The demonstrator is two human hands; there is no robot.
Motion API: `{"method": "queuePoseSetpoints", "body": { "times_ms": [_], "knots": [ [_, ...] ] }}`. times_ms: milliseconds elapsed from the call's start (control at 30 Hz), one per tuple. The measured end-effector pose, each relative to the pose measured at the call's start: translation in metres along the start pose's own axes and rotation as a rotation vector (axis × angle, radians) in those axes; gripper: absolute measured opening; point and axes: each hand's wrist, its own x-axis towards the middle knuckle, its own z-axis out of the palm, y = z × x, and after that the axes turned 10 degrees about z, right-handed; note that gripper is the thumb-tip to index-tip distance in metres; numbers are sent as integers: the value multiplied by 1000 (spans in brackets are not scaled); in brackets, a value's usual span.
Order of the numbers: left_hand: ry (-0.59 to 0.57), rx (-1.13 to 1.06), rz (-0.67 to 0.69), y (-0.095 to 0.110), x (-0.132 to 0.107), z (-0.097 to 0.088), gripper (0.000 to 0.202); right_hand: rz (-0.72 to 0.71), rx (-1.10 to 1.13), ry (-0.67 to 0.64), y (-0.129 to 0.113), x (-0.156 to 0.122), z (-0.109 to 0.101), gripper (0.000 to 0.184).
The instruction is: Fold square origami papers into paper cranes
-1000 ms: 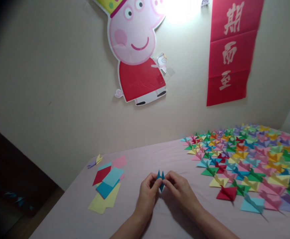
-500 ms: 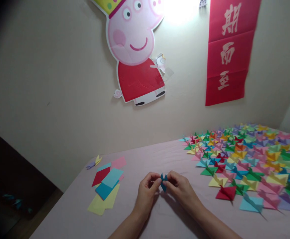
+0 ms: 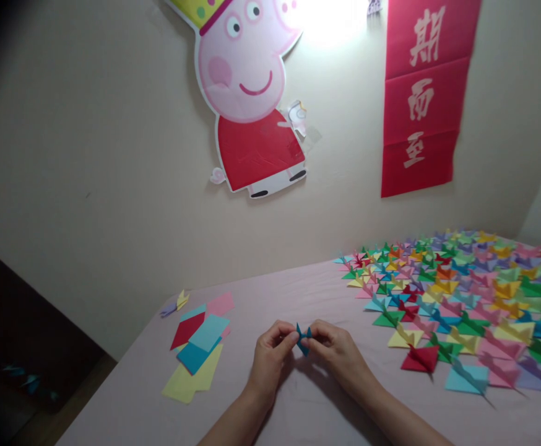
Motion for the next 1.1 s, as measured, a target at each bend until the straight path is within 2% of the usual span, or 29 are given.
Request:
{"method": "queuePoseSetpoints", "body": {
  "times_ms": [467, 667, 767, 933, 1100],
  "knots": [
    [-1, -22, -24, -4, -3, 3, 28, 30, 80, -23, -5, -2, 4, 32],
    [-40, 105, -64, -3, -7, 5, 25, 31, 51, 25, -4, 0, 2, 32],
    [-56, 174, -31, -3, -8, 5, 22, 47, 68, 15, -6, 0, 0, 32],
    [-52, 167, -9, -2, -8, 6, 21, 64, 153, -17, -8, 0, 2, 35],
    [-28, 276, 148, 6, -11, 8, 16, 107, 242, -61, -10, 0, 4, 43]
  ]
}}
